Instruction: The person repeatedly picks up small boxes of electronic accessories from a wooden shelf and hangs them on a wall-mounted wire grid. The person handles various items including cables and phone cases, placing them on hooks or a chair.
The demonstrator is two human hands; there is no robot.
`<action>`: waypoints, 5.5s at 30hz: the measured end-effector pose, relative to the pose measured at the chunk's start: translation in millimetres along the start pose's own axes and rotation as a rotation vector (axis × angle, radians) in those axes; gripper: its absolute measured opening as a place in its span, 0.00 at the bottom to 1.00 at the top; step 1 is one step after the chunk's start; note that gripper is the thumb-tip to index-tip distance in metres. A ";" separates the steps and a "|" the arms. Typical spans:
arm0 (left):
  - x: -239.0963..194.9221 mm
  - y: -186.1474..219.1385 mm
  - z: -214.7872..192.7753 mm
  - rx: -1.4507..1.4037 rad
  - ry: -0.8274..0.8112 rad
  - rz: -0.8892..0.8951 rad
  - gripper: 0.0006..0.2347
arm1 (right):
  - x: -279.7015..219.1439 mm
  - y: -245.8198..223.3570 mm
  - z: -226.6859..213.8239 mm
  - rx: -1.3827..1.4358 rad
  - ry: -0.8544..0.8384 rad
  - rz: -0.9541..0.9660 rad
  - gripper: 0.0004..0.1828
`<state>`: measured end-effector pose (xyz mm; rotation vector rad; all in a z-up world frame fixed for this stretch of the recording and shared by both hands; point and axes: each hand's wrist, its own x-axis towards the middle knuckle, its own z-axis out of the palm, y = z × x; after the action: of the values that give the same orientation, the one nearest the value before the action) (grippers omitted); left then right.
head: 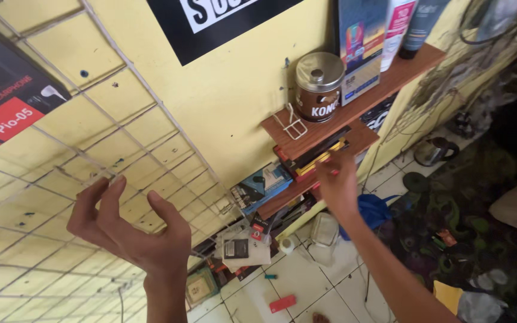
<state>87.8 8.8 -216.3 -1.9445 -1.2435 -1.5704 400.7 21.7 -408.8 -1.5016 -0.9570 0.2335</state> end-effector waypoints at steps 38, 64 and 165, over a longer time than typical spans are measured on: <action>-124.7 67.9 21.5 -0.898 -0.898 -0.679 0.38 | -89.1 -99.0 -51.4 0.470 -0.511 0.203 0.53; 186.9 7.6 -116.3 -0.565 -0.118 -0.017 0.32 | 15.1 -465.4 59.7 0.578 -0.420 -0.471 0.33; -34.8 -88.5 -37.7 -0.536 -0.335 -0.397 0.31 | -82.3 -256.4 136.1 0.304 -0.538 -0.446 0.39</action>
<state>-5.4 16.3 -257.6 -2.4899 -1.5326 -1.9919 152.7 34.1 -237.5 -0.9252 -1.5788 0.4481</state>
